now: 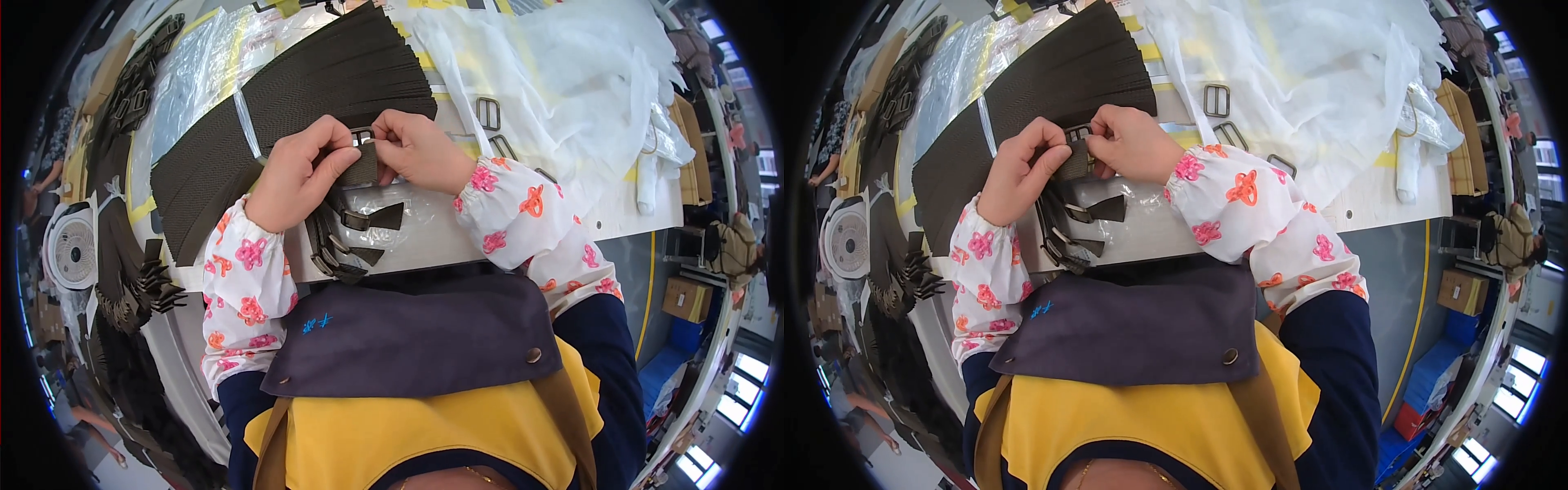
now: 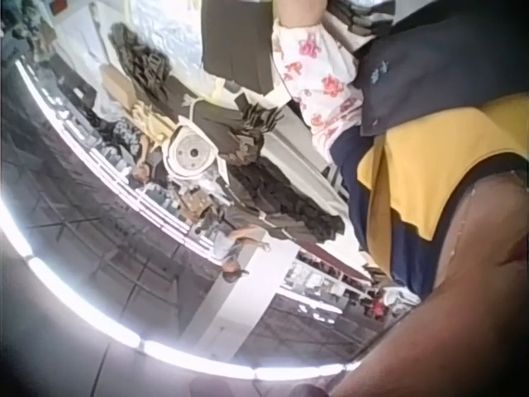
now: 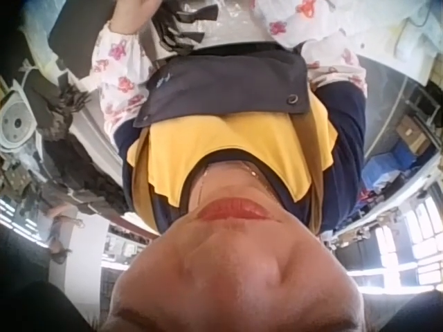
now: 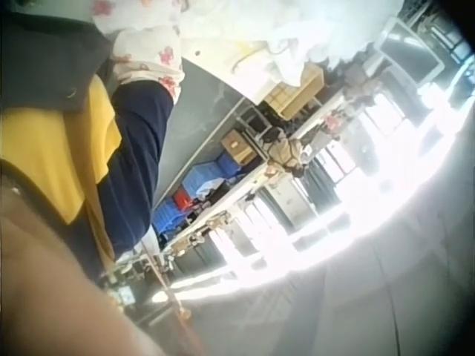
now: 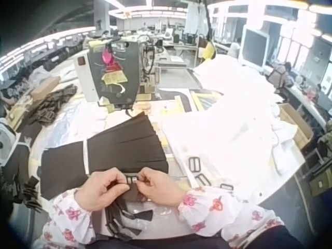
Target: Manual attachment of metal buckles to pre-cut fabric straps at an assembly workbench.
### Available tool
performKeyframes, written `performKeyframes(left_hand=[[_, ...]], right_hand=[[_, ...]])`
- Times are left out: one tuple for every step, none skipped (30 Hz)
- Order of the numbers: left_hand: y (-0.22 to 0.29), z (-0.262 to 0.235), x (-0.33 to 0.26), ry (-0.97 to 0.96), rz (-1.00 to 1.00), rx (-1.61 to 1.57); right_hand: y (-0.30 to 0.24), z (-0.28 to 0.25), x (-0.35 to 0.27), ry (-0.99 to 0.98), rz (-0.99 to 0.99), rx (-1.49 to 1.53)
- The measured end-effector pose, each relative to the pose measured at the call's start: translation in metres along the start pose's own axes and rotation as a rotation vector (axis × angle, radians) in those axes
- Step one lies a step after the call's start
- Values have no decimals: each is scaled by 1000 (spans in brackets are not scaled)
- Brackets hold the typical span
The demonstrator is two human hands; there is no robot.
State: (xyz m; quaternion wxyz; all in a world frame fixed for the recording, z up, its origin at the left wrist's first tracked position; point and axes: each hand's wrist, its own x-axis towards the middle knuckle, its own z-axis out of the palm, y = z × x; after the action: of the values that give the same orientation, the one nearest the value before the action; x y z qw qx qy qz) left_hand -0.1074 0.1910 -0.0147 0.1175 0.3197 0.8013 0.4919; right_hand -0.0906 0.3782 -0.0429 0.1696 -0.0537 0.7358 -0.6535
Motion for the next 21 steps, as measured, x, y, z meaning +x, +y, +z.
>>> performKeyframes(left_hand=[[1,-2,-2,30,13,147],[1,-2,-3,30,8,149],[2,-1,-3,61,9,225],[4,-1,-3,93,13,300],[4,0,-3,93,13,303],[3,1,-2,109,74,400],[2,3,1,123,139,496],[4,6,1,135,147,536],[4,8,1,129,154,536],[5,10,0,153,169,514],[5,13,-1,178,184,491],[3,10,-2,194,111,430],[2,12,-1,186,119,426],[2,14,-1,217,130,446],[2,16,0,248,140,466],[3,18,2,268,230,529],[4,19,3,266,228,529],[5,19,4,245,252,560],[5,20,5,226,276,592],[2,18,8,226,274,594],[-1,15,10,220,217,457]], right_hand=[[0,4,2,-42,29,51],[0,6,3,-84,59,103],[1,7,4,-87,59,107],[2,8,3,-70,30,109],[3,9,2,-51,1,111],[4,12,0,-50,0,113],[4,14,-3,-25,-58,68],[5,15,-5,2,-116,24],[6,16,-5,11,-117,25],[6,18,-6,39,-174,4],[4,19,-9,68,-230,-18],[1,16,-12,39,-199,-74],[4,14,-12,51,-196,-75],[9,13,-11,26,-180,35],[13,11,-10,0,-164,145],[12,11,-10,0,-162,147],[11,12,-11,-48,-127,180],[10,12,-11,-97,-93,212],[9,11,-11,-100,-93,214],[9,9,-11,-90,-54,296],[8,8,-11,-80,-17,377]])
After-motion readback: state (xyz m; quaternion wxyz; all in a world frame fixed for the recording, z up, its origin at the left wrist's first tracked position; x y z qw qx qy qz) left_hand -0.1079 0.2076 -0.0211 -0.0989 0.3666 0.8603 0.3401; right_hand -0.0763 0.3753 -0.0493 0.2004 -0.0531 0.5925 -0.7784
